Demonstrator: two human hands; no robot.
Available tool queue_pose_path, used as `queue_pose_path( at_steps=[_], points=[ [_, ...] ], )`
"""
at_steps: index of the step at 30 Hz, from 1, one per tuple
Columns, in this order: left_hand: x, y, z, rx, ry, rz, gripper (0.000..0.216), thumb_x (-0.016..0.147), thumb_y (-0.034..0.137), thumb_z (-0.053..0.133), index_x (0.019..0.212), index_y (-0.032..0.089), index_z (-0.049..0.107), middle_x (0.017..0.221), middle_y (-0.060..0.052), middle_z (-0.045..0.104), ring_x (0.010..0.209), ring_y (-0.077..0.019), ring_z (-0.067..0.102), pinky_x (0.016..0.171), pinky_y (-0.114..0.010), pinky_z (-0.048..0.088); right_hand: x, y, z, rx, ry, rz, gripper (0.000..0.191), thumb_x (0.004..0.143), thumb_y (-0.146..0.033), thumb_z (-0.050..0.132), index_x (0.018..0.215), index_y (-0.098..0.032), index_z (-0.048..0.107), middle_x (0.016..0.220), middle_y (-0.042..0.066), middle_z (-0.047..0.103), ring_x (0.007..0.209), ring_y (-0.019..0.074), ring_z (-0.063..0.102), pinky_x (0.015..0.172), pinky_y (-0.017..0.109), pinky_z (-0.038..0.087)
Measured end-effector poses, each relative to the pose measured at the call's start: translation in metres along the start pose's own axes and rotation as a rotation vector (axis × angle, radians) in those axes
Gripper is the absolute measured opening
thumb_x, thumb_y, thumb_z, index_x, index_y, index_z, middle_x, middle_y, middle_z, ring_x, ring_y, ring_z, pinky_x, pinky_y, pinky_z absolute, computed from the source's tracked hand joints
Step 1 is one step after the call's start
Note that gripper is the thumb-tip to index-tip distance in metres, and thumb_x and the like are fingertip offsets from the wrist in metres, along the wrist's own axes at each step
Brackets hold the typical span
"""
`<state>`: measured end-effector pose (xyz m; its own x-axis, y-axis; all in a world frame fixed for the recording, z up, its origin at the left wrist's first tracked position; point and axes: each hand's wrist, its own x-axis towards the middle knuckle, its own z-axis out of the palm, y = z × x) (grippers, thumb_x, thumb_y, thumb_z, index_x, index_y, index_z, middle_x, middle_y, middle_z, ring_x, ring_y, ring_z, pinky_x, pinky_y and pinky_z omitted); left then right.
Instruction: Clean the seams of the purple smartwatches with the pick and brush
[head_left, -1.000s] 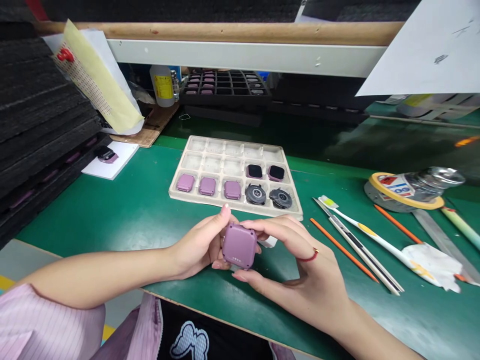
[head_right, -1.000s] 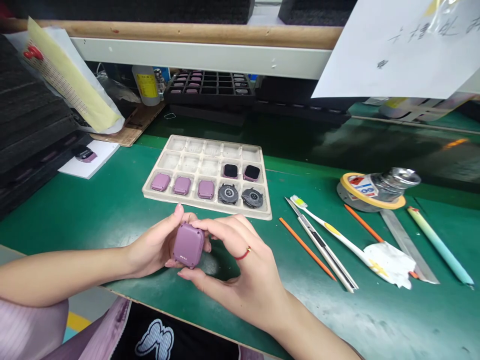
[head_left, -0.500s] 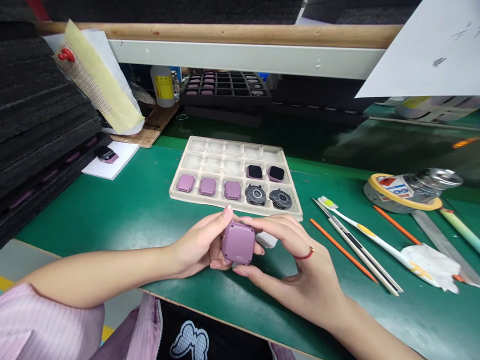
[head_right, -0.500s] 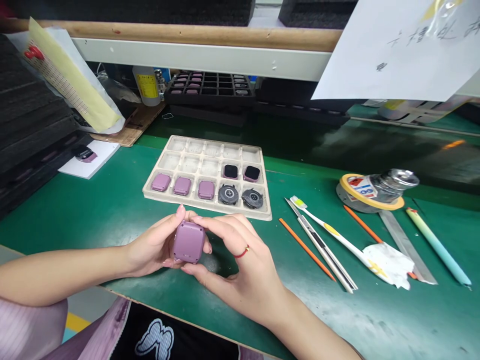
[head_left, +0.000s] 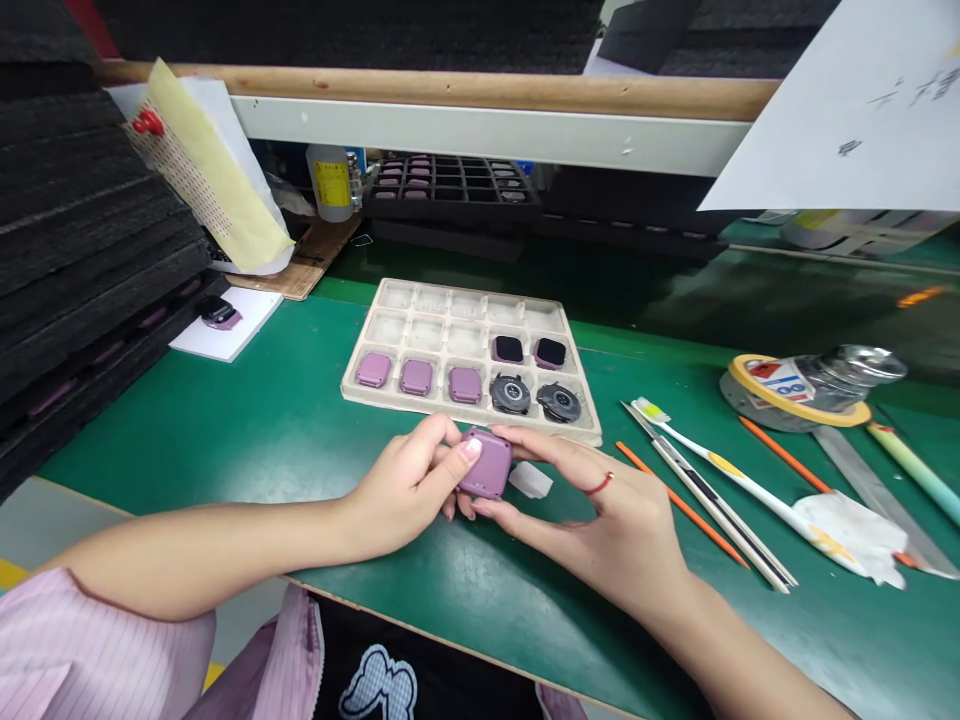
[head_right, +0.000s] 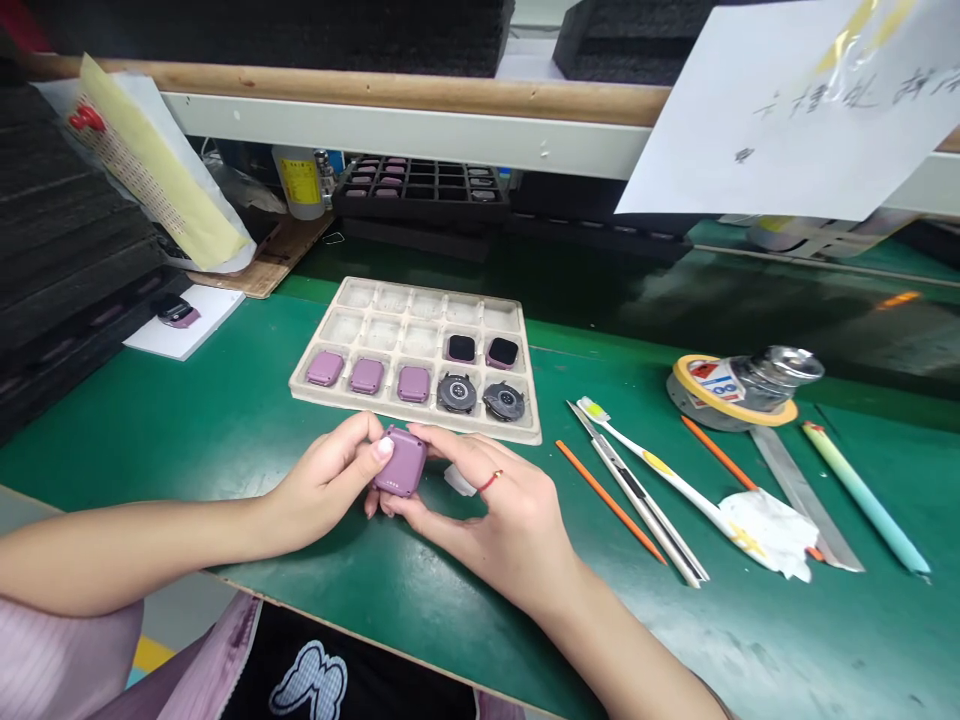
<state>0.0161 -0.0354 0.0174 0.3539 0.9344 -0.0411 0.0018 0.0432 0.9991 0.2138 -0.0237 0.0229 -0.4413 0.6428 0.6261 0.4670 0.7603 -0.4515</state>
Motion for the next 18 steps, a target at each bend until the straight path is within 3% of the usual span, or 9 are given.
queue_pose_path(
  at_steps=[5,11,18],
  points=[
    [0.0026,-0.0015,-0.0005,-0.071,0.001,-0.005,0.045,0.099,0.061,0.043,0.084,0.02,0.046,0.064,-0.001,0.063,0.054,-0.0114,0.059,0.053,-0.022,0.048,0.0003,-0.0031,-0.0002,0.019,0.0,0.008,0.049,0.084,-0.025,0.077,0.131,-0.024,0.06,0.109,0.006,0.077,0.09,0.0198,0.076,0.083,0.032,0.064],
    [0.0029,-0.0001,0.0011,-0.176,-0.015,-0.06,0.05,0.094,0.068,0.047,0.089,0.018,0.05,0.063,-0.001,0.063,0.053,-0.0129,0.06,0.05,-0.022,0.047,0.0003,-0.0029,-0.0014,0.035,0.001,0.011,0.052,0.083,-0.024,0.077,0.132,-0.023,0.06,0.112,0.008,0.076,0.093,0.0212,0.075,0.086,0.035,0.063],
    [0.0029,-0.0012,0.0,-0.117,-0.007,-0.013,0.044,0.099,0.061,0.043,0.086,0.019,0.046,0.063,-0.001,0.062,0.051,-0.0113,0.057,0.049,-0.021,0.045,-0.0004,-0.0022,0.0009,0.027,-0.037,-0.022,0.051,0.086,-0.023,0.074,0.133,-0.021,0.055,0.118,0.01,0.073,0.102,0.0212,0.072,0.089,0.035,0.061]
  ],
)
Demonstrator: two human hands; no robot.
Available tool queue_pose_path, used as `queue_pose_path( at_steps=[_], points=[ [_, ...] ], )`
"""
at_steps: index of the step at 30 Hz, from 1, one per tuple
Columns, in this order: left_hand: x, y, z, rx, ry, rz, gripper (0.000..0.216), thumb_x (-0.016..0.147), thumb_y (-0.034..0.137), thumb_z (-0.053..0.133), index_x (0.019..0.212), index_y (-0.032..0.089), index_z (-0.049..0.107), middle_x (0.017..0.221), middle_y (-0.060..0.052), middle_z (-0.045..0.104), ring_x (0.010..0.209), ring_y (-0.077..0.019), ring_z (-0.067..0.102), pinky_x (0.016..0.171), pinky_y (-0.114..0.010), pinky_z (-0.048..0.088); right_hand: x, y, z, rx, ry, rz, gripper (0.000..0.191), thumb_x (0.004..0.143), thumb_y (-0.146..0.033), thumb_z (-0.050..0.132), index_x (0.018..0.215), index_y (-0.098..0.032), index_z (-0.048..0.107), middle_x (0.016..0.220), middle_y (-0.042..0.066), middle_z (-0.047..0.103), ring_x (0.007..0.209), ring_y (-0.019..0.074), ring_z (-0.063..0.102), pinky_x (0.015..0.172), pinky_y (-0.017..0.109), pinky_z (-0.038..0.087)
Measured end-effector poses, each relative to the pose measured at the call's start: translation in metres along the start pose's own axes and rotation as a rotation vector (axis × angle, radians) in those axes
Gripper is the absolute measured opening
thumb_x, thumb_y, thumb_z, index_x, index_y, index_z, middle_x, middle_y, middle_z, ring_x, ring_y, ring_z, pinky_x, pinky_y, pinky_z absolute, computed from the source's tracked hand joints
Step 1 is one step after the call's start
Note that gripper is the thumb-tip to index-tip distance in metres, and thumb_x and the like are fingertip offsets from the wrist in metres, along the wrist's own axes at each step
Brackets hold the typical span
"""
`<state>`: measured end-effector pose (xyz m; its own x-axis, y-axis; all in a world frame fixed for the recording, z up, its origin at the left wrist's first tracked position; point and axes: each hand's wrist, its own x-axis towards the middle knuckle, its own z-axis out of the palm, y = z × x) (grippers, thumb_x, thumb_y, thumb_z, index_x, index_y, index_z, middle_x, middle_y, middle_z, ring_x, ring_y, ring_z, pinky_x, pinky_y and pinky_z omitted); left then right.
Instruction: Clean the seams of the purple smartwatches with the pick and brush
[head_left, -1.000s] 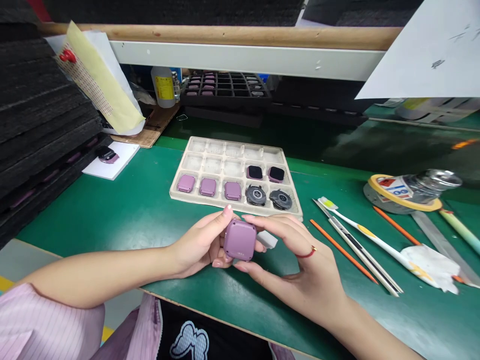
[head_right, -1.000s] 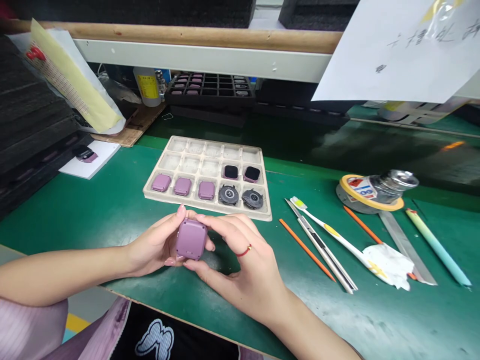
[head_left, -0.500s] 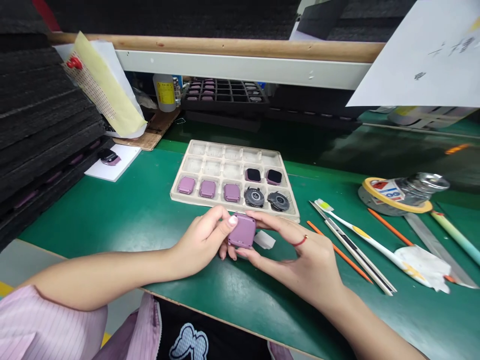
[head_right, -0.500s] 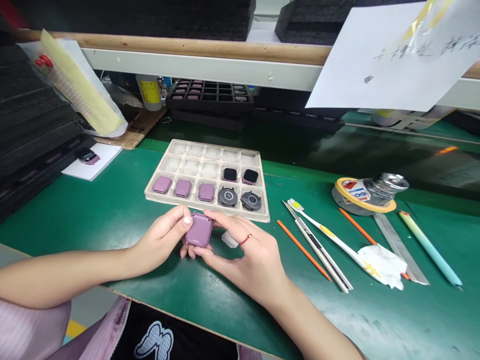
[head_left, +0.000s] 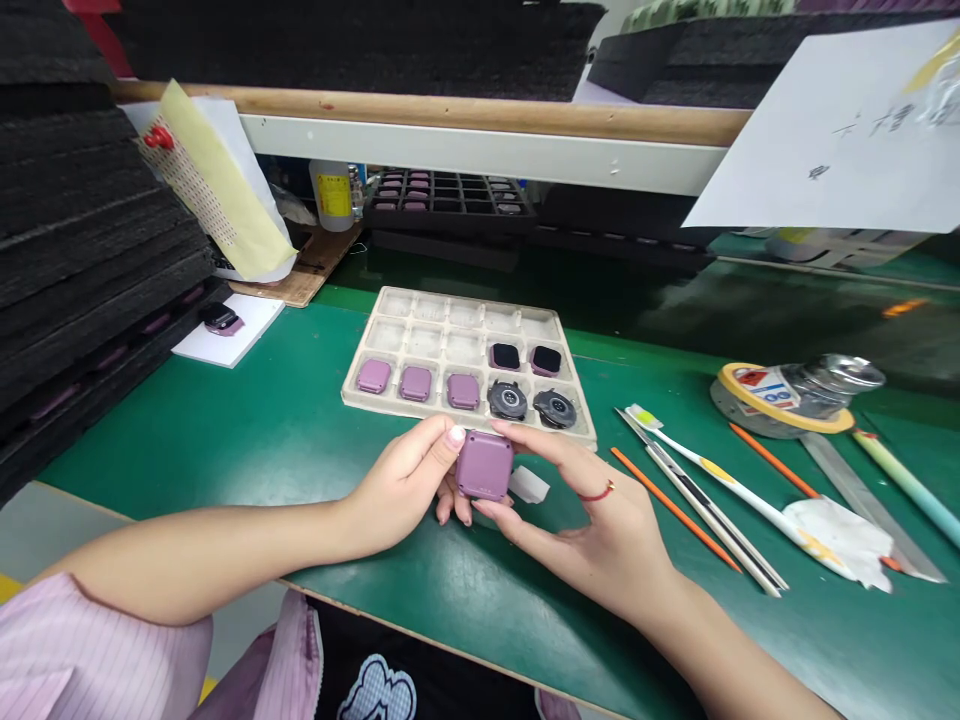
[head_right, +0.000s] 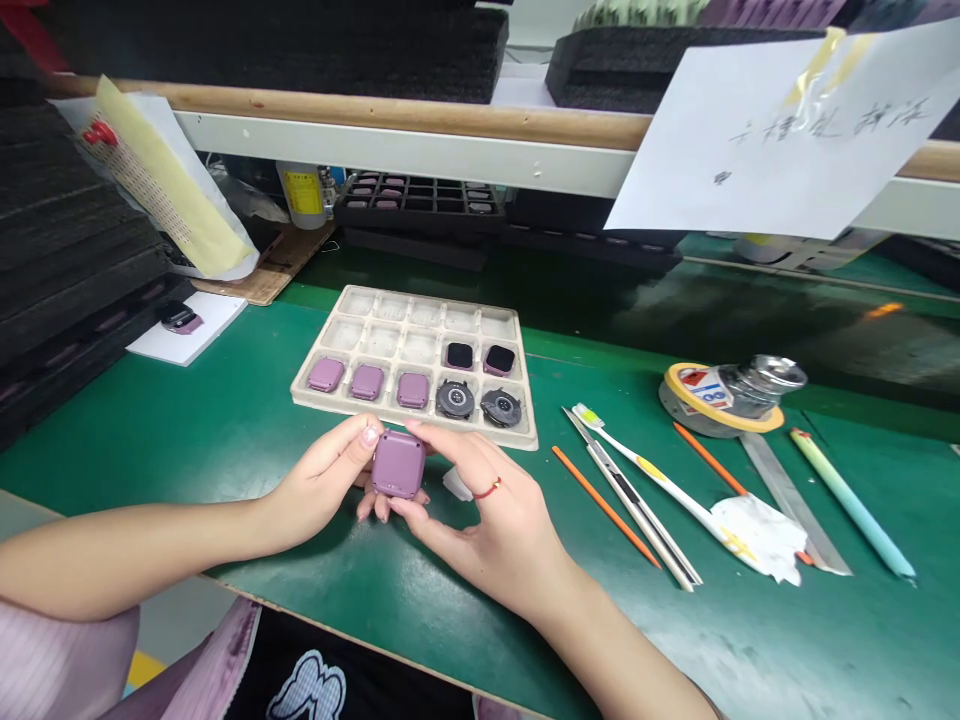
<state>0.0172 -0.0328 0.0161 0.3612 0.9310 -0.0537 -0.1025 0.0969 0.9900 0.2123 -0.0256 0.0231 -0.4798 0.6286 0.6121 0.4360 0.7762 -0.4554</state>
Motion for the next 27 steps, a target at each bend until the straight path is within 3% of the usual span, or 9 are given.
queue_pose_path(
  at_steps=[5,9,13,18,22,24,27],
  points=[
    [0.003,-0.006,0.0,-0.008,-0.028,-0.036,0.044,0.099,0.061,0.042,0.09,0.019,0.048,0.069,-0.003,0.065,0.054,-0.0116,0.059,0.049,-0.021,0.046,0.012,0.017,-0.003,-0.127,0.01,-0.062,0.04,0.084,-0.025,0.071,0.122,-0.018,0.06,0.106,0.01,0.075,0.096,0.0221,0.073,0.084,0.036,0.06],
    [0.004,-0.006,-0.001,0.079,-0.096,-0.119,0.042,0.098,0.058,0.043,0.1,0.017,0.052,0.096,-0.014,0.073,0.065,-0.014,0.062,0.05,-0.022,0.048,0.039,0.058,-0.005,-0.287,-0.002,0.136,0.035,0.081,-0.034,0.07,0.112,-0.018,0.067,0.102,0.009,0.075,0.092,0.0257,0.072,0.08,0.039,0.059],
    [0.003,-0.002,-0.005,0.217,-0.164,-0.144,0.031,0.098,0.045,0.047,0.096,0.016,0.057,0.109,-0.013,0.071,0.065,-0.011,0.06,0.054,-0.022,0.048,0.068,0.093,0.007,-0.36,-0.112,0.237,0.038,0.079,-0.038,0.071,0.11,-0.015,0.071,0.102,0.012,0.073,0.099,0.0304,0.069,0.089,0.045,0.056],
    [0.004,-0.001,-0.009,0.298,-0.169,-0.202,0.029,0.096,0.043,0.05,0.097,0.016,0.061,0.081,-0.004,0.067,0.058,-0.0116,0.057,0.054,-0.024,0.047,0.095,0.106,0.031,-0.432,-0.265,0.224,0.039,0.09,-0.039,0.064,0.124,-0.019,0.07,0.12,0.013,0.069,0.116,0.0319,0.061,0.101,0.047,0.048],
    [0.004,-0.002,-0.008,0.295,-0.16,-0.229,0.028,0.093,0.043,0.055,0.097,0.016,0.062,0.075,-0.003,0.063,0.063,-0.0142,0.06,0.054,-0.023,0.047,0.118,0.113,0.021,-0.517,-0.406,0.247,0.037,0.095,-0.033,0.057,0.128,-0.02,0.069,0.129,0.012,0.067,0.119,0.0288,0.061,0.102,0.041,0.047],
    [0.003,-0.003,-0.007,0.319,-0.164,-0.234,0.028,0.093,0.043,0.055,0.097,0.017,0.064,0.073,-0.002,0.063,0.065,-0.015,0.061,0.054,-0.023,0.047,0.131,0.117,0.007,-0.582,-0.473,0.261,0.035,0.091,-0.033,0.063,0.121,-0.018,0.073,0.122,0.013,0.069,0.115,0.03,0.062,0.1,0.04,0.048],
    [0.002,-0.003,-0.006,0.386,-0.183,-0.23,0.027,0.093,0.04,0.055,0.098,0.016,0.067,0.067,-0.001,0.061,0.061,-0.014,0.059,0.054,-0.022,0.045,0.144,0.121,-0.01,-0.672,-0.607,0.256,0.029,0.073,-0.036,0.081,0.098,-0.021,0.08,0.115,0.013,0.07,0.113,0.0343,0.061,0.097,0.042,0.048]
  ],
)
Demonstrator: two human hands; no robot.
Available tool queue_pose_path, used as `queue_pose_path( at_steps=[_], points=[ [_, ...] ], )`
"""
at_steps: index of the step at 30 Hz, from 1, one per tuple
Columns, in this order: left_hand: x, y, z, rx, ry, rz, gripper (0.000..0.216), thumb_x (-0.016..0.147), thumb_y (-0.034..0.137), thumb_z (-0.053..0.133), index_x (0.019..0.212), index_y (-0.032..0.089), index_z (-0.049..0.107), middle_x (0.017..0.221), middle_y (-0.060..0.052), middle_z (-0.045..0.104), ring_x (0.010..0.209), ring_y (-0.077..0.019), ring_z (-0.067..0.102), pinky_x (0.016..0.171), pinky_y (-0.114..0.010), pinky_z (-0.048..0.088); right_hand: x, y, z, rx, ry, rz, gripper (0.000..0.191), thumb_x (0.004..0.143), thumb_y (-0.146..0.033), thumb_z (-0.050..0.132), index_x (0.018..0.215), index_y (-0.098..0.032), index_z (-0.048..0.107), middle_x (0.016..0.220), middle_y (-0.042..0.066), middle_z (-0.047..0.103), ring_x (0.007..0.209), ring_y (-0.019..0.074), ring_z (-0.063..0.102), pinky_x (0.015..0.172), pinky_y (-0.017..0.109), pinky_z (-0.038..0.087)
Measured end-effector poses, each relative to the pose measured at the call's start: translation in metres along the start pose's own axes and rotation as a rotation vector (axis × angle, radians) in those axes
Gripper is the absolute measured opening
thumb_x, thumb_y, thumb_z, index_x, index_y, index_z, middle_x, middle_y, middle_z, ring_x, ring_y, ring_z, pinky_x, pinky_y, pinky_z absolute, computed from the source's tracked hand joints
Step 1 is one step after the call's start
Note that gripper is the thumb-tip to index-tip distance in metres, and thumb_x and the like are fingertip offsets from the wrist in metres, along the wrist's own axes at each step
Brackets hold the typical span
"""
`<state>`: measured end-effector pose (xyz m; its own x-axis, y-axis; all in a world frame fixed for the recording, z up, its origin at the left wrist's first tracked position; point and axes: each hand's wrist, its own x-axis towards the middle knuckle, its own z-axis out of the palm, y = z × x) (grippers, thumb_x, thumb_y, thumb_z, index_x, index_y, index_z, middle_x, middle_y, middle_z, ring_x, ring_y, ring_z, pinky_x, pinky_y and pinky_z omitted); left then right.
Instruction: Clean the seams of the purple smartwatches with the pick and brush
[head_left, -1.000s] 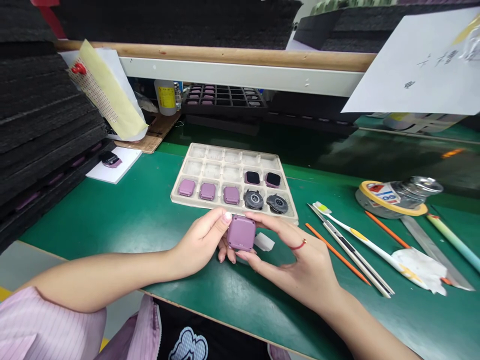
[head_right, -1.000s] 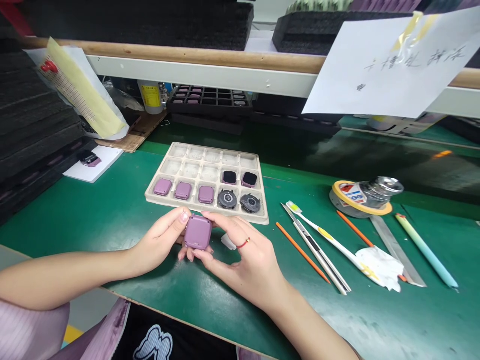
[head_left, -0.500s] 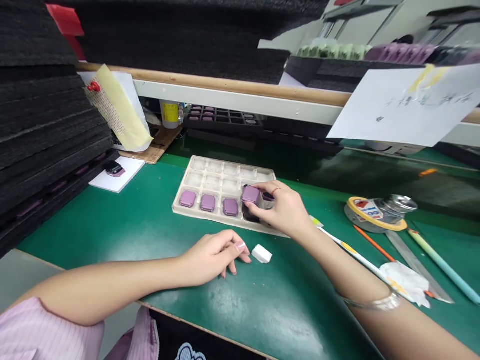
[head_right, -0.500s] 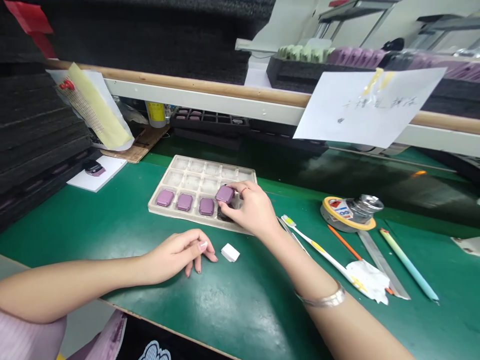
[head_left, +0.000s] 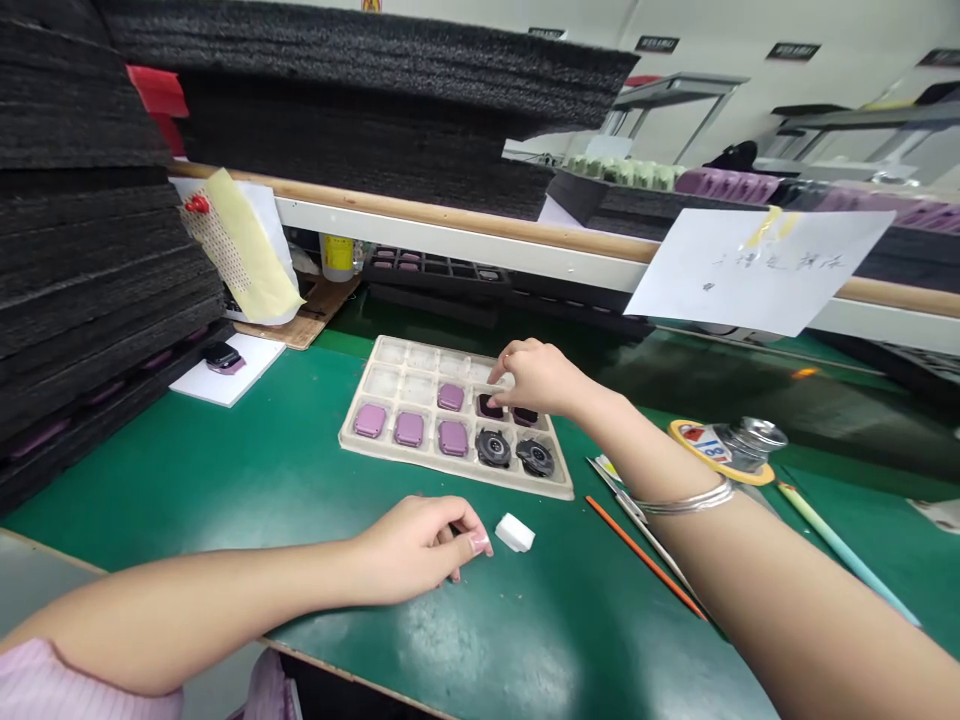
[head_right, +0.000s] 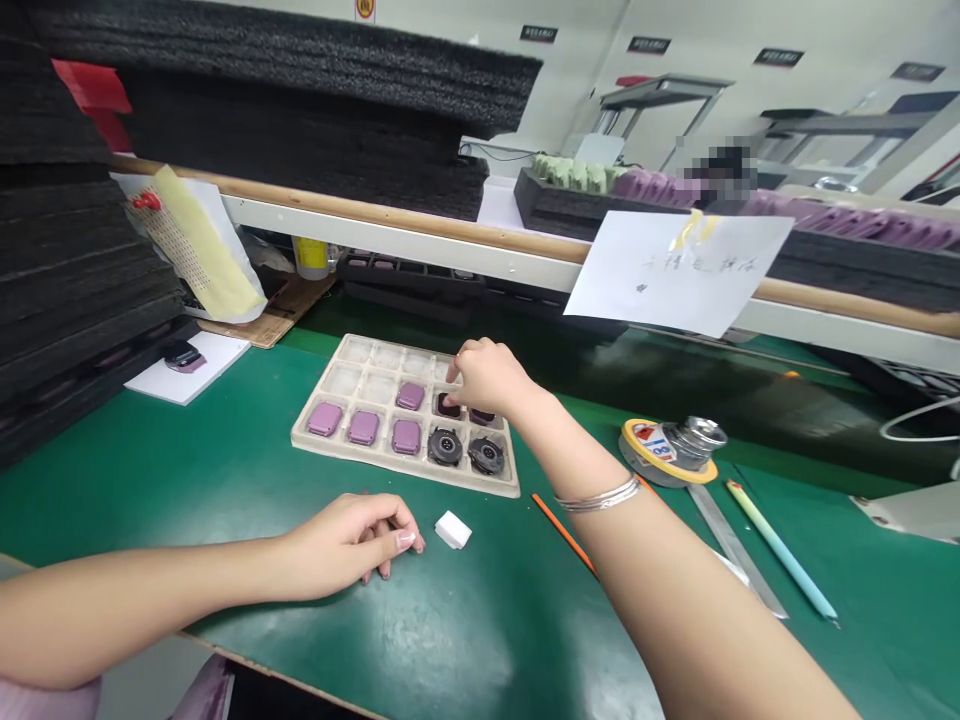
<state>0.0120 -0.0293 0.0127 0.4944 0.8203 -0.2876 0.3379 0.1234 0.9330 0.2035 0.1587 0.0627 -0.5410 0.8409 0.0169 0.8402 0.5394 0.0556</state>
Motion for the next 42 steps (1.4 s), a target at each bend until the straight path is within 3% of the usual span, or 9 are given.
queue_pose_path(
  at_steps=[3,10,14,18,25,30,34,36,42],
  points=[
    [-0.001,0.001,-0.001,0.03,-0.005,0.001,0.025,0.093,0.037,0.055,0.097,0.016,0.068,0.068,-0.001,0.062,0.058,-0.0133,0.057,0.052,-0.022,0.043,0.004,0.002,-0.002,-0.071,-0.103,-0.038,0.032,0.062,-0.035,0.087,0.092,-0.023,0.081,0.12,0.012,0.068,0.118,0.0363,0.059,0.1,0.045,0.046],
    [0.0,-0.003,-0.003,0.024,-0.022,0.018,0.021,0.092,0.033,0.056,0.097,0.017,0.068,0.07,-0.002,0.064,0.061,-0.0147,0.061,0.053,-0.022,0.045,0.002,-0.005,-0.001,-0.146,-0.148,-0.119,0.041,0.068,-0.033,0.079,0.106,-0.019,0.078,0.141,0.013,0.059,0.132,0.0338,0.052,0.111,0.041,0.04],
    [-0.001,-0.003,-0.003,0.025,-0.029,0.024,0.022,0.092,0.034,0.055,0.097,0.016,0.068,0.069,-0.001,0.062,0.062,-0.0151,0.061,0.053,-0.022,0.045,-0.009,0.008,-0.012,-0.19,-0.124,-0.042,0.046,0.07,-0.04,0.077,0.107,-0.013,0.077,0.147,0.018,0.053,0.138,0.0384,0.045,0.115,0.046,0.034],
    [-0.001,0.001,-0.002,0.052,-0.027,0.024,0.019,0.091,0.029,0.055,0.095,0.017,0.069,0.068,0.0,0.061,0.063,-0.0144,0.062,0.056,-0.022,0.044,-0.018,0.022,-0.009,-0.215,-0.191,0.038,0.04,0.069,-0.043,0.081,0.094,-0.012,0.078,0.147,0.022,0.051,0.14,0.0426,0.041,0.115,0.053,0.034],
    [-0.002,-0.002,-0.004,0.034,-0.047,0.059,0.019,0.092,0.03,0.055,0.094,0.016,0.068,0.073,-0.002,0.063,0.066,-0.0149,0.064,0.056,-0.022,0.046,-0.02,0.03,0.011,-0.144,-0.22,0.07,0.03,0.086,-0.039,0.074,0.105,-0.016,0.071,0.141,0.011,0.058,0.129,0.0283,0.054,0.104,0.05,0.047],
    [0.001,-0.004,-0.004,-0.114,-0.055,0.039,0.022,0.09,0.036,0.06,0.091,0.015,0.064,0.095,-0.008,0.07,0.064,-0.0125,0.061,0.052,-0.022,0.047,-0.035,0.023,-0.001,-0.036,0.008,0.012,0.034,0.068,-0.033,0.083,0.095,-0.013,0.078,0.137,0.018,0.062,0.13,0.0391,0.055,0.108,0.05,0.047],
    [0.007,-0.003,-0.002,-0.431,-0.027,0.029,0.04,0.091,0.053,0.06,0.095,0.013,0.06,0.101,-0.013,0.071,0.058,-0.0099,0.06,0.051,-0.022,0.048,-0.071,-0.015,-0.006,0.095,0.283,-0.093,0.042,0.077,-0.036,0.074,0.115,-0.019,0.072,0.14,0.013,0.059,0.138,0.0353,0.049,0.112,0.053,0.044],
    [0.008,-0.002,0.0,-0.619,0.005,0.025,0.053,0.087,0.064,0.062,0.102,0.013,0.059,0.101,-0.015,0.072,0.062,-0.0119,0.064,0.055,-0.024,0.051,-0.094,-0.04,-0.003,0.352,0.536,-0.282,0.04,0.077,-0.031,0.073,0.115,-0.02,0.069,0.131,0.014,0.064,0.129,0.0335,0.058,0.106,0.052,0.05],
    [0.003,0.002,0.005,-0.822,-0.067,0.158,0.067,0.081,0.07,0.068,0.109,0.01,0.065,0.102,-0.018,0.074,0.081,-0.0195,0.072,0.081,-0.034,0.058,-0.139,-0.089,0.014,0.657,0.585,-0.346,0.048,0.08,-0.021,0.073,0.126,-0.023,0.061,0.12,0.01,0.073,0.115,0.0253,0.069,0.1,0.041,0.057]
  ],
)
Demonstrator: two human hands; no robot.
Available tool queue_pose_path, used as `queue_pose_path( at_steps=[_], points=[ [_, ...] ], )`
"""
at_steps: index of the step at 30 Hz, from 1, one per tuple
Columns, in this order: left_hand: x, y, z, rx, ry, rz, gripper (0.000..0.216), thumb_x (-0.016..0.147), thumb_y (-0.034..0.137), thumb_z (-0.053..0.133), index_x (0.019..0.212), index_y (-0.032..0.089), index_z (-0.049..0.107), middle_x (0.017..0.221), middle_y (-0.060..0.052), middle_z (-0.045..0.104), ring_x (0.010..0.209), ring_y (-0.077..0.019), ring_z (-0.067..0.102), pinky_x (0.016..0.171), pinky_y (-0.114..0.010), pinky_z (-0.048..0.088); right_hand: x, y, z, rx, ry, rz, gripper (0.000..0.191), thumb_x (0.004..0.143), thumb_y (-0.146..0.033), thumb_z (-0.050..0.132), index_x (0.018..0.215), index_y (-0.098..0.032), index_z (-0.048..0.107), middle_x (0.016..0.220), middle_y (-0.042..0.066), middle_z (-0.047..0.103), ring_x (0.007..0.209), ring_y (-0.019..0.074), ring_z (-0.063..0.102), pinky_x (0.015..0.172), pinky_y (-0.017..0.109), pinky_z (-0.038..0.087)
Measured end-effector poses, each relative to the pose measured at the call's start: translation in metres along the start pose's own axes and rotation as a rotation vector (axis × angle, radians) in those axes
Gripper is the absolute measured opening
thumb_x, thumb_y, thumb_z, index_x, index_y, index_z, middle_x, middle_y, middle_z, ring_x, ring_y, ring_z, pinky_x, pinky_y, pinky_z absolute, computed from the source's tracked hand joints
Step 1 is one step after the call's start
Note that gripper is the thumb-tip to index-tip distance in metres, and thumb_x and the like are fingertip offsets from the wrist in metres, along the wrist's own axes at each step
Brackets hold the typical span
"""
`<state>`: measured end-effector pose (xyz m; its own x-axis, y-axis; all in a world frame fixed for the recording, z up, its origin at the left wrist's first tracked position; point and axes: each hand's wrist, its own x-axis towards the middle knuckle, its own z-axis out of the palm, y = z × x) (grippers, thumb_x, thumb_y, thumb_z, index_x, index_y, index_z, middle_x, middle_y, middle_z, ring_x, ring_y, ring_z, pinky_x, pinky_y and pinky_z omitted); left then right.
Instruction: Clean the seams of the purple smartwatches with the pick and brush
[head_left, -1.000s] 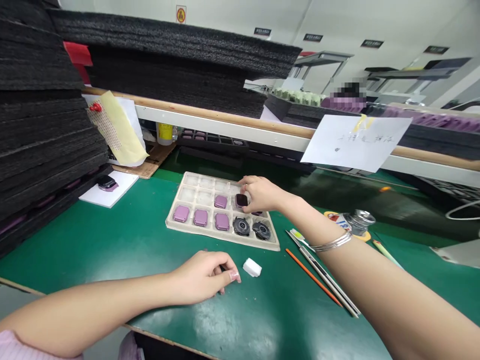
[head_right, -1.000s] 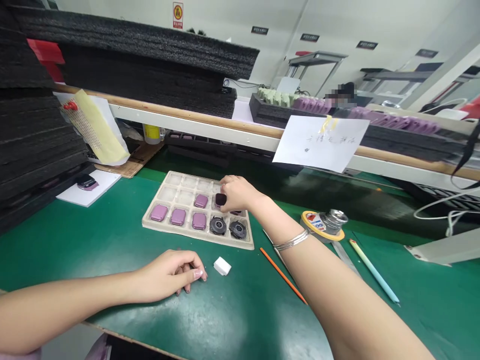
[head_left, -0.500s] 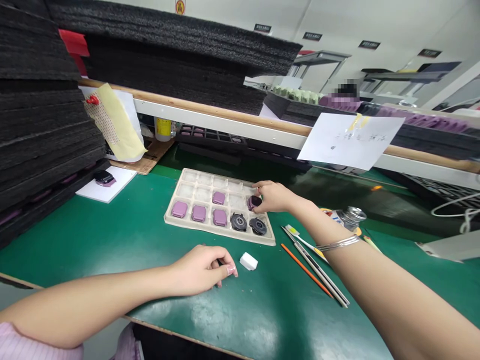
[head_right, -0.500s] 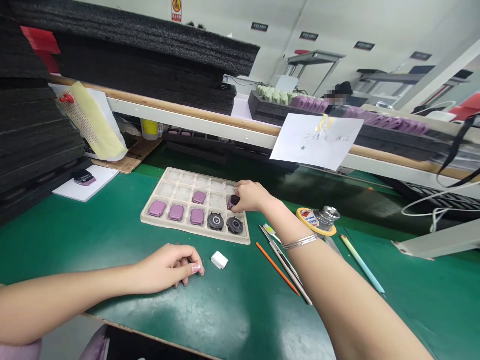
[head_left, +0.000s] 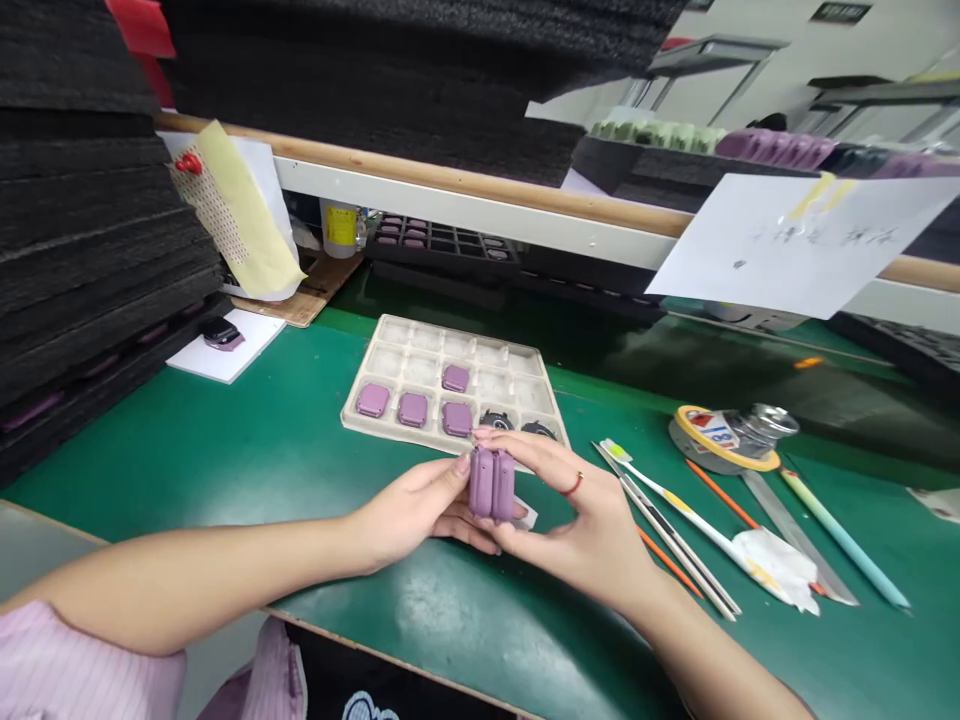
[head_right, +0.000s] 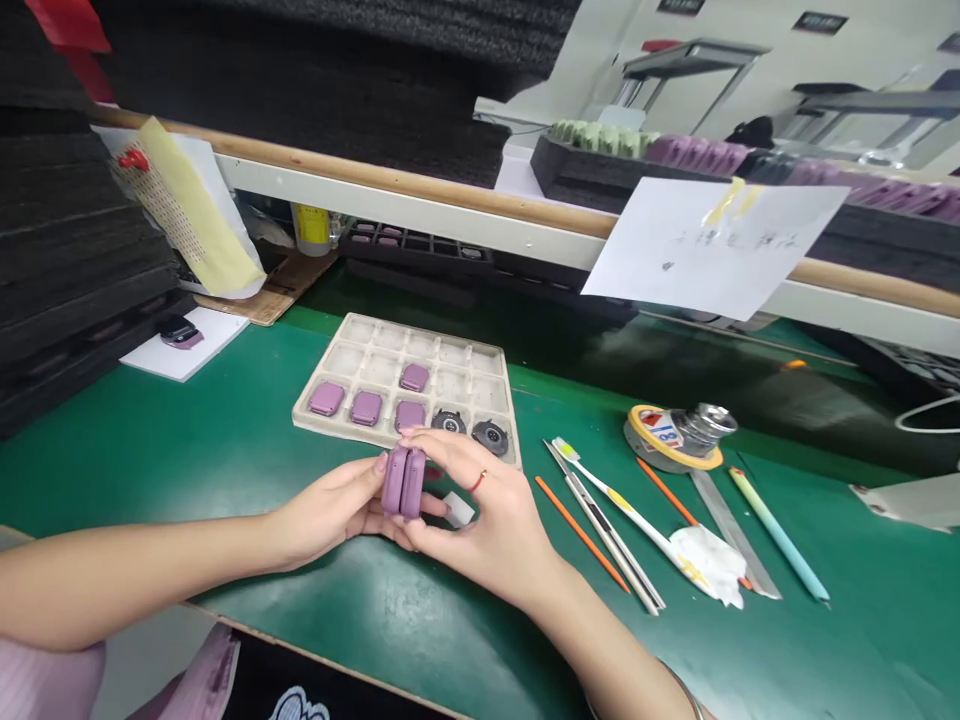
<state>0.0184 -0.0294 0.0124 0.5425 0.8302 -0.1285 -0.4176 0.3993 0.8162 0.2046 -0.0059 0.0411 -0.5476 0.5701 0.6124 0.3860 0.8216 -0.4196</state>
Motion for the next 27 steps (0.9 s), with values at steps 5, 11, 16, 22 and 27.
queue_pose_path(
  at_steps=[5,11,16,22,27],
  points=[
    [-0.003,0.001,0.0,0.05,-0.036,-0.003,0.066,0.088,0.067,0.061,0.12,0.009,0.064,0.11,-0.021,0.073,0.08,-0.0215,0.074,0.084,-0.037,0.058,-0.008,0.0,0.008,0.038,0.036,0.064,0.05,0.078,-0.017,0.074,0.126,-0.022,0.061,0.117,0.009,0.075,0.108,0.0237,0.072,0.096,0.037,0.06],
    [-0.005,0.001,0.0,0.113,-0.048,0.003,0.063,0.093,0.063,0.056,0.127,0.011,0.06,0.111,-0.02,0.074,0.079,-0.0205,0.074,0.081,-0.036,0.06,-0.012,0.002,0.01,0.076,0.064,0.054,0.047,0.08,-0.02,0.076,0.125,-0.022,0.062,0.116,0.01,0.075,0.108,0.0244,0.072,0.097,0.04,0.06],
    [-0.006,0.002,0.001,0.174,-0.073,0.053,0.059,0.096,0.061,0.053,0.129,0.013,0.058,0.113,-0.019,0.073,0.08,-0.0187,0.074,0.077,-0.032,0.061,-0.014,0.002,0.009,0.112,0.072,0.051,0.047,0.08,-0.018,0.076,0.124,-0.022,0.062,0.118,0.01,0.075,0.111,0.0239,0.072,0.098,0.039,0.06],
    [-0.006,0.004,0.003,0.198,-0.091,0.046,0.059,0.097,0.061,0.051,0.13,0.012,0.056,0.115,-0.021,0.072,0.089,-0.0224,0.075,0.074,-0.031,0.061,-0.015,0.005,0.011,0.158,0.104,0.038,0.053,0.076,-0.016,0.078,0.125,-0.025,0.061,0.118,0.008,0.075,0.111,0.0248,0.072,0.1,0.043,0.059],
    [-0.006,0.01,0.003,0.227,-0.057,0.028,0.057,0.09,0.061,0.063,0.117,0.011,0.062,0.104,-0.017,0.076,0.089,-0.0234,0.076,0.078,-0.031,0.06,-0.014,0.003,0.014,0.09,0.08,-0.04,0.049,0.077,-0.016,0.077,0.123,-0.023,0.062,0.116,0.01,0.076,0.112,0.0252,0.071,0.105,0.047,0.055]
  ],
)
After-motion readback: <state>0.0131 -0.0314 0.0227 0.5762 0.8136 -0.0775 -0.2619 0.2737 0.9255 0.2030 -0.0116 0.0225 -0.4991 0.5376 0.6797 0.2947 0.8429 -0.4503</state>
